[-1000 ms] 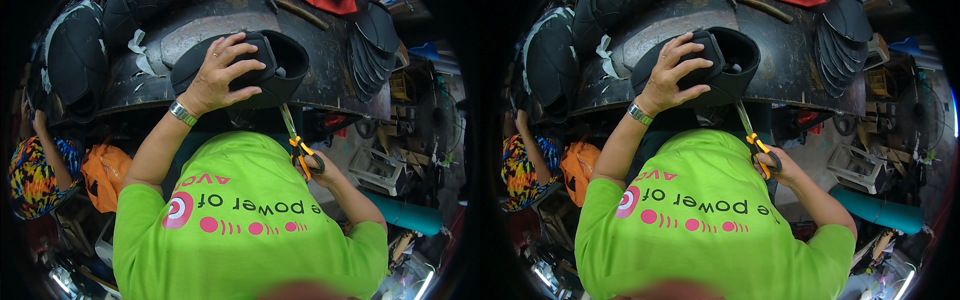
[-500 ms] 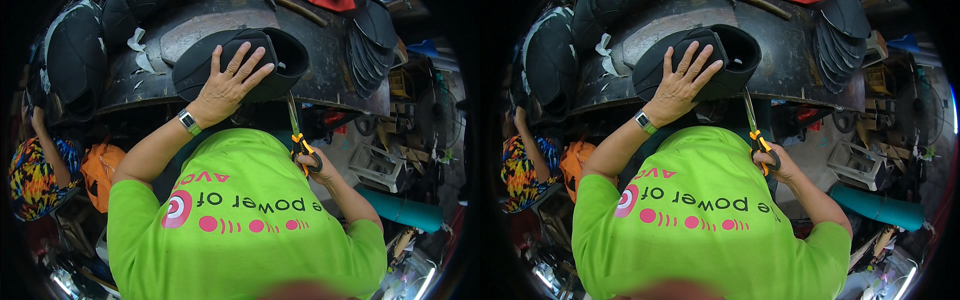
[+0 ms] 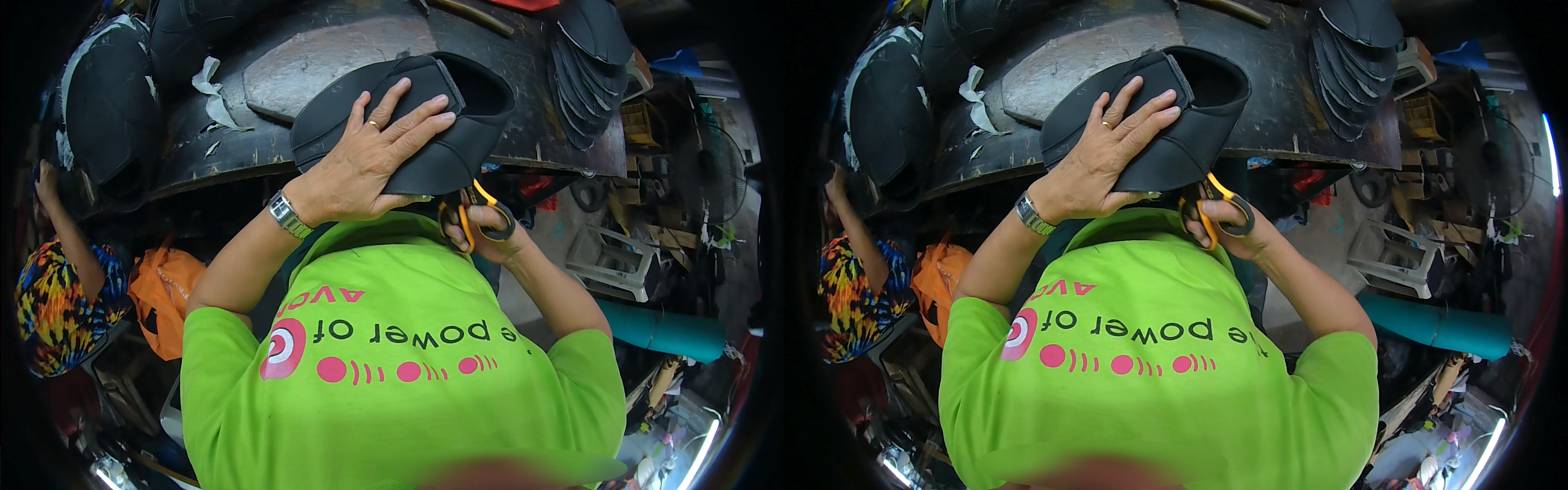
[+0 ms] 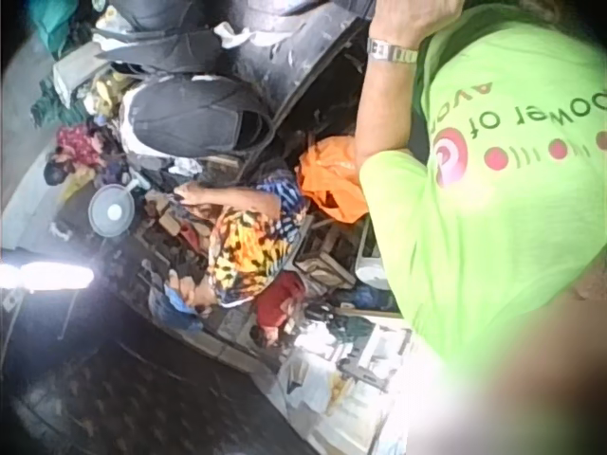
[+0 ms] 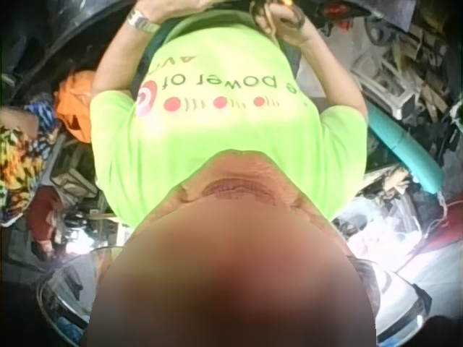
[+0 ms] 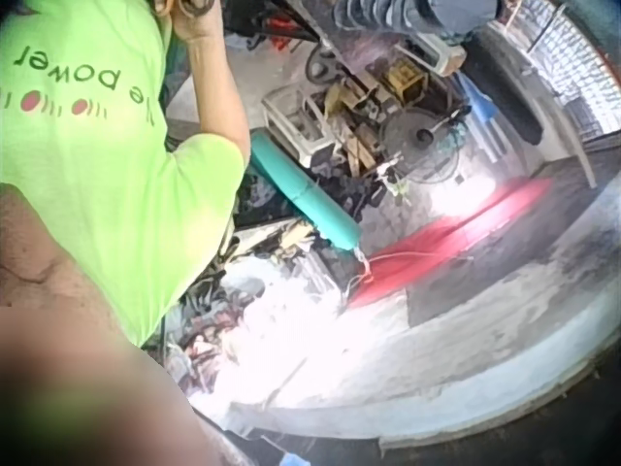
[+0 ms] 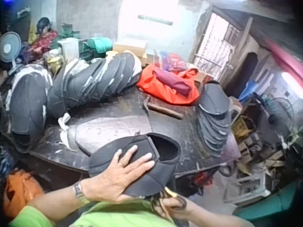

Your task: The person uses scissors to trim the edges of a black shoe upper, repeatedly rotating and repositioning the piece to cut along its perimeter. They remove excess material and continue trimming until the edges are shaped, then place the finished piece on a stack of similar parts.

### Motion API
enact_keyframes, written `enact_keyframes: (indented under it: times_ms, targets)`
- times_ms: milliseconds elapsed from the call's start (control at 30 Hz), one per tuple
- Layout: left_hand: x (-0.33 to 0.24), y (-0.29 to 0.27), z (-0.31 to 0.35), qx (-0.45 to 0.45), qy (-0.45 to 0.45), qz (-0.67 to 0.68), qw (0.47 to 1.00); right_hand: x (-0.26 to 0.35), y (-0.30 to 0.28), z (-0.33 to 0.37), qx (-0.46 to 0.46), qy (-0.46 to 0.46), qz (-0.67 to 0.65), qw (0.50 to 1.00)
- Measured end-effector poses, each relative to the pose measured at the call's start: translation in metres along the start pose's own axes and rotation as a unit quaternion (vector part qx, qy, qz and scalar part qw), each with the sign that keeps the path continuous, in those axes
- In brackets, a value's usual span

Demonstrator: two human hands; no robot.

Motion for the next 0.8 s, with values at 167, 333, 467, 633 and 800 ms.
enact_keyframes:
  times_ms: [167,333,467,633,800]
  targets:
    - [0.01,0.013,0.002,0.055,-0.006,-0.048,0.997,-0.002,0.009,-0.008,0.029,-0.052,-0.027,0.998]
    - [0.011,0.027,0.003,0.072,0.002,-0.074,0.995,0.0,-0.007,0.007,-0.043,-0.065,0.062,0.995]
    - [0.013,0.029,0.004,0.076,-0.002,-0.075,0.994,0.005,-0.005,0.007,-0.028,-0.077,0.11,0.991]
    - [0.017,0.024,0.003,0.064,-0.023,-0.046,0.997,0.007,-0.008,0.007,-0.047,-0.068,0.134,0.988]
    - [0.018,0.022,0.002,0.077,-0.03,-0.049,0.995,0.005,-0.012,0.006,-0.07,-0.052,0.13,0.988]
Point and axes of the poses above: each hand's wrist, its own z-axis away from the middle knuckle, its own y-axis out of the palm, x = y × z, the point moved 10 cm from there along -z, towards the middle knuckle, and after that the axes turned 9 degrees about -z, right-handed, at the moved point
